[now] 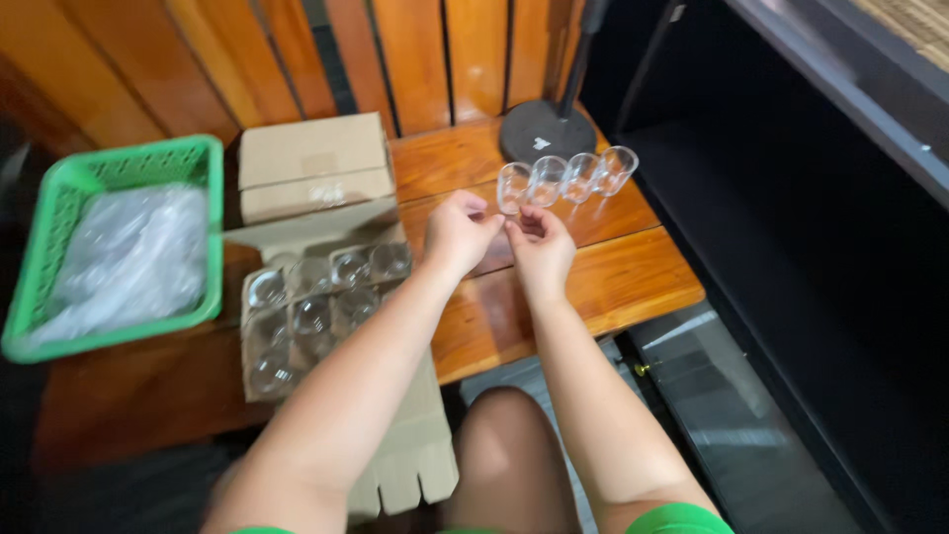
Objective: The person opens a cardboard box and removes several small glass cups one by one, placing them on a wooden surface next to each other.
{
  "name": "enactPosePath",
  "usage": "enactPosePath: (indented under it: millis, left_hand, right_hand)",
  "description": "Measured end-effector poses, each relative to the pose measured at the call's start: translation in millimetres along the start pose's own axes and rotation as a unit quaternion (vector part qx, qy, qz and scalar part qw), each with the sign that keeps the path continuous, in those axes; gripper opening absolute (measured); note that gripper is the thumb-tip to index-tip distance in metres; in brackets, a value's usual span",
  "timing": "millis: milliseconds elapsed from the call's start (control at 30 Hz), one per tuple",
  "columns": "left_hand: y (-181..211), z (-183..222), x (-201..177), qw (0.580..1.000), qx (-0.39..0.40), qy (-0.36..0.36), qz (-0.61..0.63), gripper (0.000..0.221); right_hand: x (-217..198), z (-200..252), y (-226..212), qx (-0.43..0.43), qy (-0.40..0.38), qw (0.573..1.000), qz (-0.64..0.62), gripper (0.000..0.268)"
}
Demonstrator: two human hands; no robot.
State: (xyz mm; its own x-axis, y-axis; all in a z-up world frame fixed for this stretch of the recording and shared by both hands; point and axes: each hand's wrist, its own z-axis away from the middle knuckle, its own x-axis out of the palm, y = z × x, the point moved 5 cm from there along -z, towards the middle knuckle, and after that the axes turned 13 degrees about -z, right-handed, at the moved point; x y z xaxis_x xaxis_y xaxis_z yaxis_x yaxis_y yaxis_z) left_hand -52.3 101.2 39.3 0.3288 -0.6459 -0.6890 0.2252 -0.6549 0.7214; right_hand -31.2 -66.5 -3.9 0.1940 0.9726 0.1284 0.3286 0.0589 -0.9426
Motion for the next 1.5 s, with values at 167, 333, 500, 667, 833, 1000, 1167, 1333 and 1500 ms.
enactPosePath:
  millis: [167, 333, 500, 667, 833, 1000, 1167, 1333, 1500]
  left_hand:
    - [-25, 63, -86, 0.992, 0.076, 0.055, 0.083, 0.027]
    - [-82, 112, -163, 0.987, 0.044, 0.108, 0.109, 0.029]
    - [-131, 144, -187, 0.983, 0.068, 0.157, -0.071, 0.03]
    - [-121, 169, -197, 0.971, 0.095, 0.125, -0.181, 0.032]
    - [-124, 164, -185, 0.959, 0.13, 0.13, -0.215, 0.042]
    - [-119, 155, -178, 0.951, 0.104, 0.091, -0.278, 0.044]
    - [-115, 150, -183, 0.951, 0.087, 0.053, -0.292, 0.046]
    - [-113, 146, -184, 0.947, 0.073, 0.035, -0.311, 0.055]
    - [-114, 143, -182, 0.944, 0.061, 0.029, -0.323, 0.058]
  right_hand:
    - [26, 44, -64, -0.007, -0.053, 0.998, -0.014, 0.028]
    - [65, 85, -89, -0.03, -0.14, 0.99, -0.001, 0.023]
    - [104, 131, -101, -0.129, -0.253, 0.952, 0.117, 0.034]
    - [122, 167, -119, -0.111, -0.322, 0.914, 0.219, 0.046]
    - [132, 185, -120, -0.096, -0.352, 0.878, 0.309, 0.059]
    - [138, 192, -128, -0.078, -0.365, 0.857, 0.356, 0.064]
    - [142, 188, -129, -0.063, -0.371, 0.844, 0.382, 0.066]
    - [144, 189, -131, -0.055, -0.369, 0.843, 0.388, 0.066]
    - [146, 185, -125, -0.043, -0.372, 0.841, 0.391, 0.064]
